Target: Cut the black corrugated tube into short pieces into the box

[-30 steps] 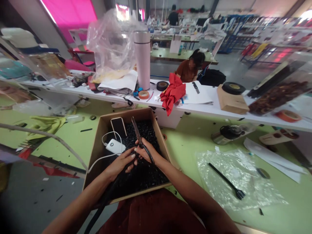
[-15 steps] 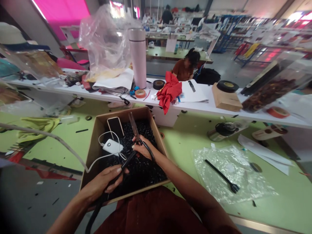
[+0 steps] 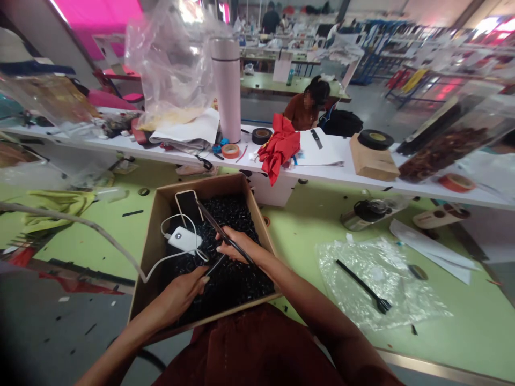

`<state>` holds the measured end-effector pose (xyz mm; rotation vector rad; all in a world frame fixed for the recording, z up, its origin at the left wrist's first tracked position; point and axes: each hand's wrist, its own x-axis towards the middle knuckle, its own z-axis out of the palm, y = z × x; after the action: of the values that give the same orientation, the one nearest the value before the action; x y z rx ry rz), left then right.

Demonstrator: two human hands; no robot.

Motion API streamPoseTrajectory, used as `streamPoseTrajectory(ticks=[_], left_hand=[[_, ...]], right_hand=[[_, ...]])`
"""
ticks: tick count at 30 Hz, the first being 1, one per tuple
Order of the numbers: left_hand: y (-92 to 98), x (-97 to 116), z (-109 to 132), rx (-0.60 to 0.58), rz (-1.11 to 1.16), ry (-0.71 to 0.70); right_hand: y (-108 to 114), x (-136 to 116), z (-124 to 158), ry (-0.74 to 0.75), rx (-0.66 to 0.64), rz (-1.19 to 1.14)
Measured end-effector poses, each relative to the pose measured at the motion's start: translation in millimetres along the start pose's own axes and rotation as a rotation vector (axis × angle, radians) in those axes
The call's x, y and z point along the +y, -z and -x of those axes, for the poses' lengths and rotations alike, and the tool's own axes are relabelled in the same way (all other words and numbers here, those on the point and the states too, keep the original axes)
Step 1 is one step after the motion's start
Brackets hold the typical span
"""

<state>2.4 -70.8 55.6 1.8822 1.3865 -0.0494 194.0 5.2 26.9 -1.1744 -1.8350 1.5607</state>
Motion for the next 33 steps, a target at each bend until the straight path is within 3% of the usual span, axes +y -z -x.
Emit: streamPoseTrajectory(ticks=[3, 6, 11, 17, 27, 33], left_hand=[[-4.4, -3.8, -14.2, 0.079, 0.177, -0.092], [-8.6, -4.1, -28.1, 0.141, 0.281, -0.053], [-9.4, -11.9, -43.9, 0.142, 0.562, -0.027], [-7.1, -21.9, -48.4, 0.437, 0.323, 0.003], [-2.5, -26.5, -40.8, 0.627, 0.231, -0.052], [-2.5, -25.1, -37.0, 0.666, 0.269, -0.073]], right_hand=[[4.2, 0.6, -2.9, 0.021, 0.043, 0.115], [3.2, 2.7, -6.1, 0.04, 0.116, 0.092], [2.1, 17.6, -7.8, -0.015, 0.219, -0.008], [4.3, 43.6, 0.4, -0.024, 0.323, 0.01], [-6.6, 33.0, 34.4, -0.117, 0.242, 0.11], [-13.1, 39.4, 41.3, -0.179, 0.097, 0.081]])
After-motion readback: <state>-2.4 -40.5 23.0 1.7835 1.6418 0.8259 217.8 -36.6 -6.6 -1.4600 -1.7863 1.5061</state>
